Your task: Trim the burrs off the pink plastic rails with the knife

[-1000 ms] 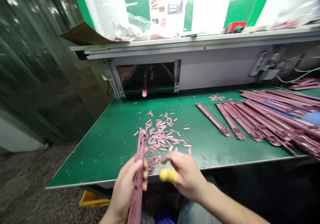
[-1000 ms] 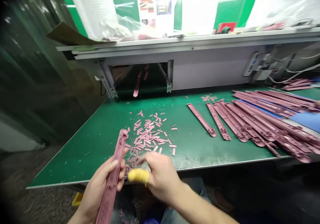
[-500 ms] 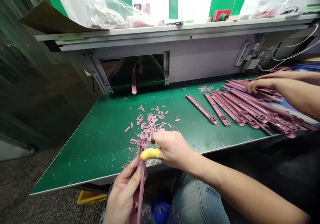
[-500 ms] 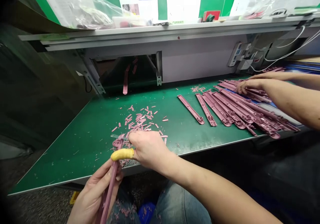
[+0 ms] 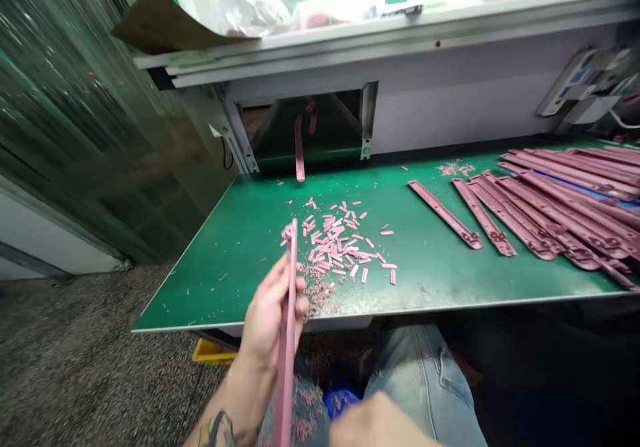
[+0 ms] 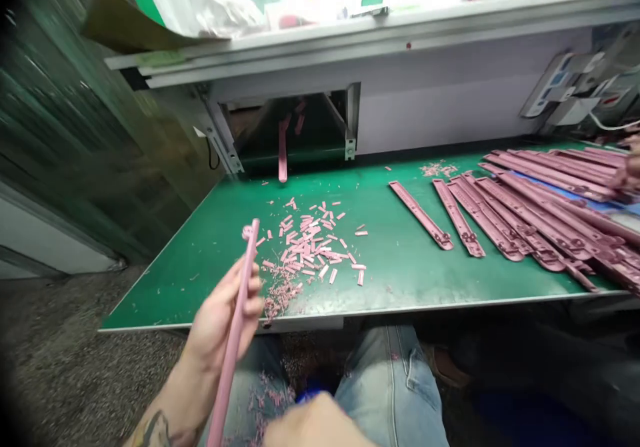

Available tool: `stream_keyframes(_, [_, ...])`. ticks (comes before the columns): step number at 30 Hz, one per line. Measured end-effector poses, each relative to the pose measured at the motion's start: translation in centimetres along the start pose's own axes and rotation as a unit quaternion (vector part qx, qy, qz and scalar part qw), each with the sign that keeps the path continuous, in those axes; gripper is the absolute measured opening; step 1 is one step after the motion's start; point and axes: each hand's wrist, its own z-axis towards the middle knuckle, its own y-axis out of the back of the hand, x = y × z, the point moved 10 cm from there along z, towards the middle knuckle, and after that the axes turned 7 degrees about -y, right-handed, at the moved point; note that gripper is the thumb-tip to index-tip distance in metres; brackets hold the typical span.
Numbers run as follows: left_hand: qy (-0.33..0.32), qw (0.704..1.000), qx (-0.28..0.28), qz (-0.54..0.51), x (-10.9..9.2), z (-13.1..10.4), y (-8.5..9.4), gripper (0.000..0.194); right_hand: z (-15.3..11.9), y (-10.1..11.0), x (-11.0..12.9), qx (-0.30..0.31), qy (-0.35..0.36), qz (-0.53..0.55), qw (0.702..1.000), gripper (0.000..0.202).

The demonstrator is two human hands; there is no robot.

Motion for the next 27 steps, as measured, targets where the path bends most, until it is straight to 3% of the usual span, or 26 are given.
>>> stream_keyframes(5, [0.133,0.990,0.030,-0.018,3.8,-4.7,0.5,0.031,5.3,9.3,-6.5,-0.133,-0.147,-0.025,0.980,0.054])
stream_keyframes(7, [0.168,0.983,0.058,-0.035,4.6,-6.1,0.1,0.036,6.3,10.9,-7.6,-0.151,-0.176,-0.047,0.972,0.056])
stream_keyframes(16, [0.201,0.977,0.077,-0.010,4.9,-7.1,0.2,0.040,6.1,9.4,-6.8,-0.119,-0.186,-0.177,0.959,0.061])
stream_keyframes(20, [0.191,0.979,0.068,-0.007,4.8,-7.2,1.0,0.039,6.0,8.0,-5.4,-0.089,-0.139,-0.199,0.966,0.058])
stream_keyframes(23, [0.176,0.982,0.067,-0.001,4.6,-6.9,1.3,0.039,5.9,6.7,-4.6,-0.035,-0.105,-0.145,0.983,0.057])
stream_keyframes(27, [0.180,0.981,0.057,-0.029,3.7,-5.6,1.3,0.025,5.1,7.2,-4.8,-0.001,-0.135,0.048,0.990,0.039])
